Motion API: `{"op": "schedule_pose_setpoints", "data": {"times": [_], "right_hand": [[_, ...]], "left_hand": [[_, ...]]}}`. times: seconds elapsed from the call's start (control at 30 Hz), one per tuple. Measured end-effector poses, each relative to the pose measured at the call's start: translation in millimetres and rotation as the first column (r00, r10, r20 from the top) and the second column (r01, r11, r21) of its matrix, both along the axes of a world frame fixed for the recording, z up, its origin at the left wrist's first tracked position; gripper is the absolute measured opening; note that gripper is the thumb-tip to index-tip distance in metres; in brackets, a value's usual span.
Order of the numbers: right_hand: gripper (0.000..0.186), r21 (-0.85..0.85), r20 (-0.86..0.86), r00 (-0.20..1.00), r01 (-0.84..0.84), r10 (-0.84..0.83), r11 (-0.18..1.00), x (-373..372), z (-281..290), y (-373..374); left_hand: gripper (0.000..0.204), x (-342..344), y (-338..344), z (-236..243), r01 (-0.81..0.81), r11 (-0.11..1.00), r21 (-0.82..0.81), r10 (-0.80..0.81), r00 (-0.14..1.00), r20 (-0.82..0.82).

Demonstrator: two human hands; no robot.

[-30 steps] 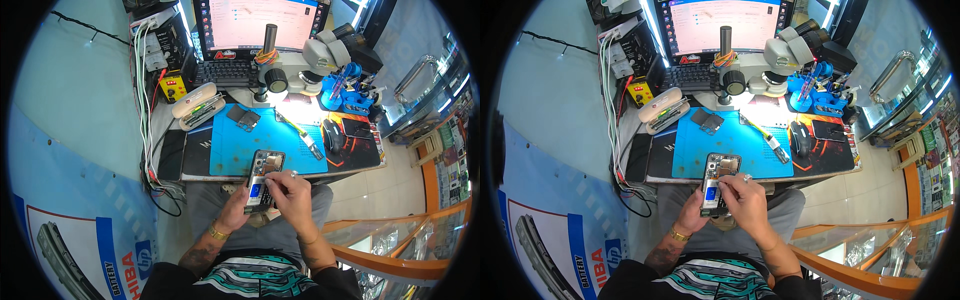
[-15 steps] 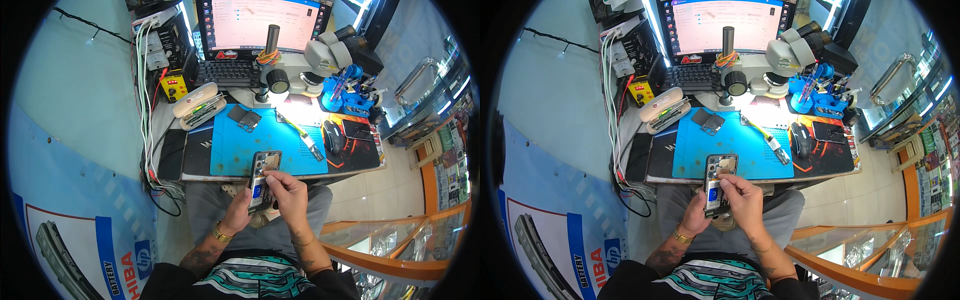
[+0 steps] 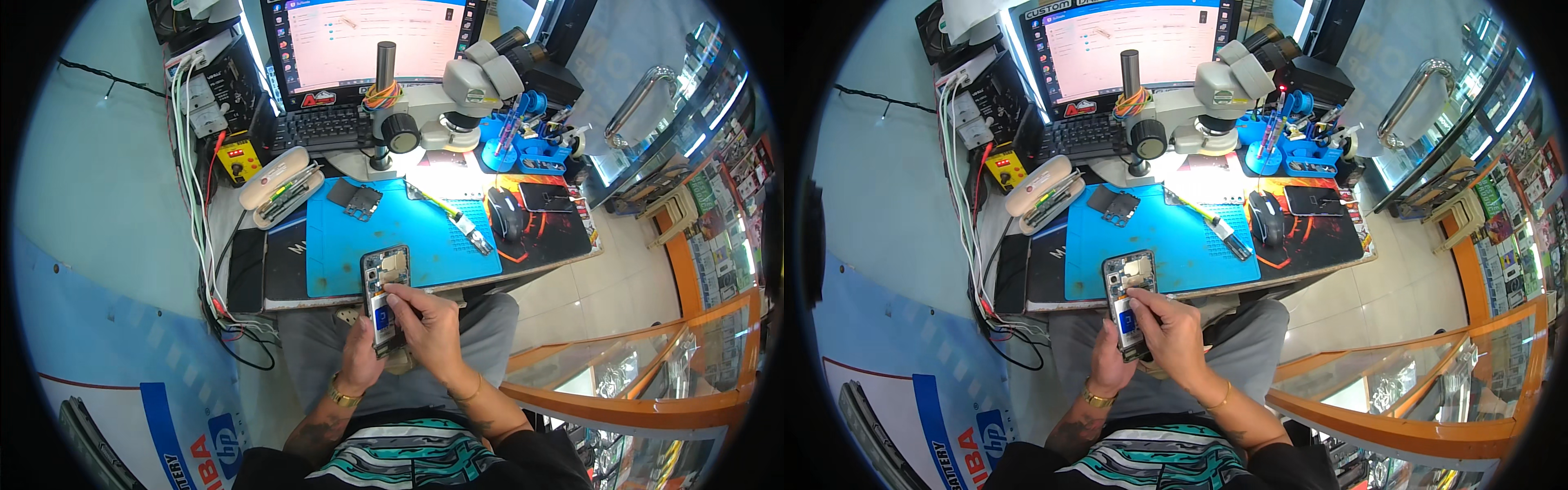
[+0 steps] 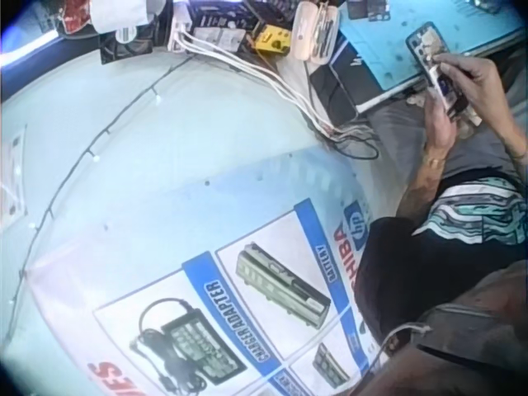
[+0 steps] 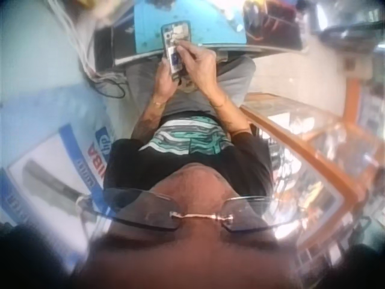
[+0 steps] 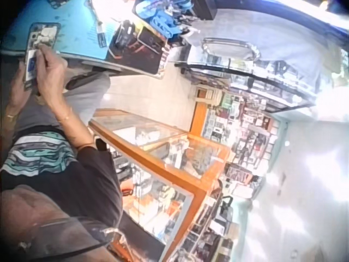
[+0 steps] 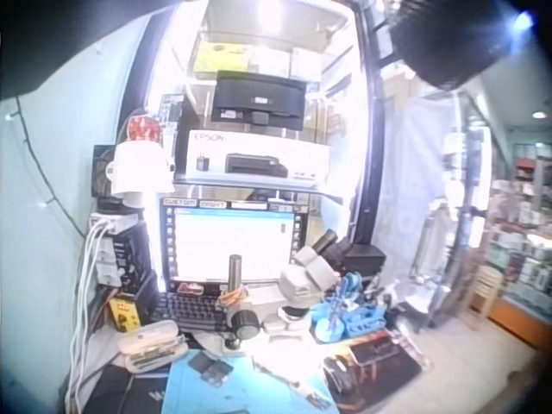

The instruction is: The person unscrews and removes components from the interior of a mobile phone using a screwdriver, handles the phone parts by hand, and places a small sticker or part onto the battery.

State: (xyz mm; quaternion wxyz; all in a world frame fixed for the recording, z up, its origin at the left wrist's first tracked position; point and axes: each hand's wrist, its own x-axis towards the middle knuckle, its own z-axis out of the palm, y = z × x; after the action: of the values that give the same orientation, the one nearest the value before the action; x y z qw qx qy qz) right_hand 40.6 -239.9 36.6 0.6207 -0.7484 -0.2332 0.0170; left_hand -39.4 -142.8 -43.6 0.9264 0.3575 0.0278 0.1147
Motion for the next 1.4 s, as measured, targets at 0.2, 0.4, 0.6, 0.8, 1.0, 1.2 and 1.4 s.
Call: {"op": "schedule_pose_setpoints", "data": {"times": [0.2,0.4,0.6,0.8,1.0,1.2,1.4], "right_hand": [[0.018,-0.032,0.088,0.996,0.005,-0.002,0.999,7,-1,-4],[0.015,0.123,-0.247,0.968,-0.022,0.052,0.992,0,-5,1],[0.015,0.423,-0.686,0.658,0.014,0.310,0.906,10,1,-6],[0.015,0.517,-0.754,0.494,0.039,0.433,0.855,19,-3,-18],[0.011,0.551,-0.763,0.378,-0.042,0.524,0.833,26,1,-16],[0.008,0.485,-0.768,0.459,-0.037,0.446,0.874,22,4,-10],[0.007,0.470,-0.746,0.515,-0.042,0.422,0.881,24,4,-14]], "left_hand": [[0.056,1,-2,1,-0.009,0.998,0.068,0.011,1.000,-0.028],[0.058,-1,-6,3,-0.022,0.999,0.050,0.022,1.000,0.006],[0.063,-6,-2,-15,-0.068,0.972,0.227,0.070,0.998,-0.001],[0.063,-5,1,-9,-0.013,0.938,0.347,0.017,1.000,-0.010],[0.062,-11,8,-17,-0.098,0.890,0.445,0.073,0.995,0.073],[0.061,-10,3,-8,-0.152,0.835,0.528,0.146,0.988,0.054],[0.058,-7,-8,1,-0.157,0.792,0.590,0.142,0.987,0.072]]}}
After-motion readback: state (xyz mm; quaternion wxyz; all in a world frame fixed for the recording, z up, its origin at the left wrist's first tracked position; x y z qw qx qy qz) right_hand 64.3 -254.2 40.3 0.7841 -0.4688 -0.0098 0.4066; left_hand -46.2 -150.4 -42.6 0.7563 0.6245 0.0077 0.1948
